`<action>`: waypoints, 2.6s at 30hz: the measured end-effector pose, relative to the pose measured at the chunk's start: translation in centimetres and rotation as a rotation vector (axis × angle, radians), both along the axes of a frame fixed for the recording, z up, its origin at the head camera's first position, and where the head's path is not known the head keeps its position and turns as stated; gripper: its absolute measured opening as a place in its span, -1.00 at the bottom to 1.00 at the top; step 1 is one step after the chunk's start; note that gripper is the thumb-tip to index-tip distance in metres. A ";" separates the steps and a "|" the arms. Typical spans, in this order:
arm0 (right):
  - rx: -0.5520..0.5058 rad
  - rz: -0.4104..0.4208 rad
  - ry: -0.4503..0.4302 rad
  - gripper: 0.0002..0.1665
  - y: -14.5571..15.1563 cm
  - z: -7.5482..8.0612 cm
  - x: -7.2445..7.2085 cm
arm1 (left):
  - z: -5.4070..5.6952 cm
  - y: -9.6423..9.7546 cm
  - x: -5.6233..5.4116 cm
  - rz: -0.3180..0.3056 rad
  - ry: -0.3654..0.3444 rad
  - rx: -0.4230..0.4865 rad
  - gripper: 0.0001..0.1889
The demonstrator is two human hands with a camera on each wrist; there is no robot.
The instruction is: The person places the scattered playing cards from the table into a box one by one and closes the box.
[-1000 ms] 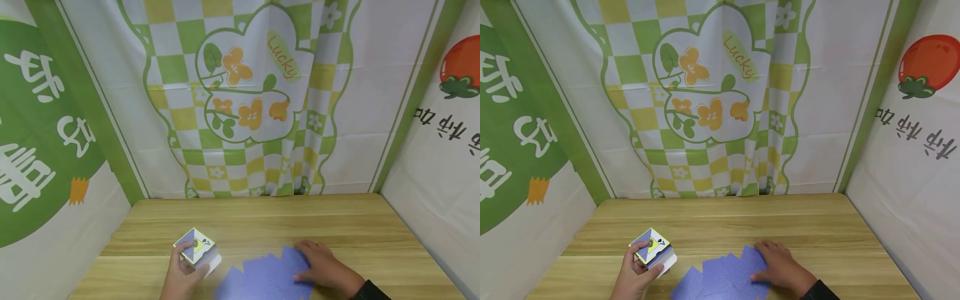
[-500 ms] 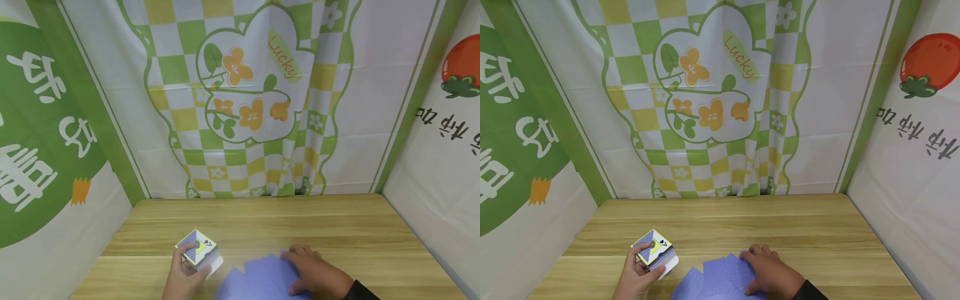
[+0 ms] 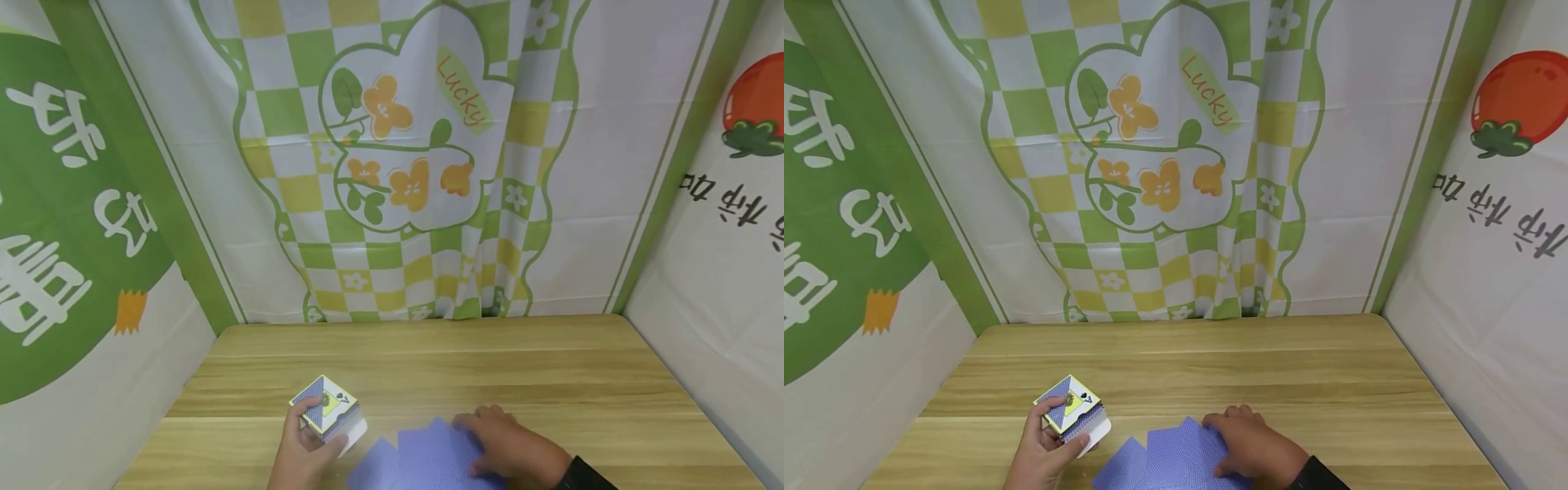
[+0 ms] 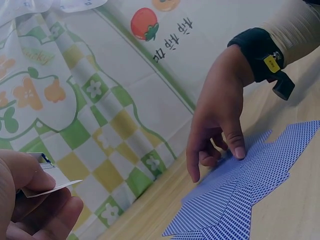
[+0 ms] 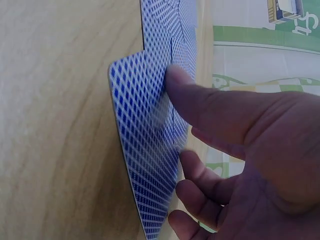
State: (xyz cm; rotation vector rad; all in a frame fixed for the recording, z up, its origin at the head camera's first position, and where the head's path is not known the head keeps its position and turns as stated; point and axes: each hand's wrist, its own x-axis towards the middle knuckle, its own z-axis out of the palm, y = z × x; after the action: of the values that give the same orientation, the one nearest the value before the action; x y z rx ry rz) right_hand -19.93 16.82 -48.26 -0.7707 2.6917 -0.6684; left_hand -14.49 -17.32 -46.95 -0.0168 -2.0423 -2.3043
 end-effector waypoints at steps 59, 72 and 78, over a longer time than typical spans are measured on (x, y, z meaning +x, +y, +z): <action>-0.003 0.074 0.072 -0.09 -5.2 -0.1 0.4 | 0.1 0.3 0.1 -0.042 -0.032 -0.011 -0.29; -0.127 0.028 -0.032 -0.10 -3.6 -0.3 -0.5 | 0.2 0.5 0.1 -0.027 -0.040 -0.013 -0.28; -0.240 -0.046 -0.112 -0.18 -2.0 0.5 -0.8 | 0.4 0.5 0.2 -0.025 -0.042 -0.021 -0.28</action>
State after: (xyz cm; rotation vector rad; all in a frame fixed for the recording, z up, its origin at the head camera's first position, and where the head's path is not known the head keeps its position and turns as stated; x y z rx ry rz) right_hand -20.75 14.83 -47.71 -0.7047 2.5640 -1.0279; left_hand -14.32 -16.77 -46.56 0.0059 -2.0984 -2.3168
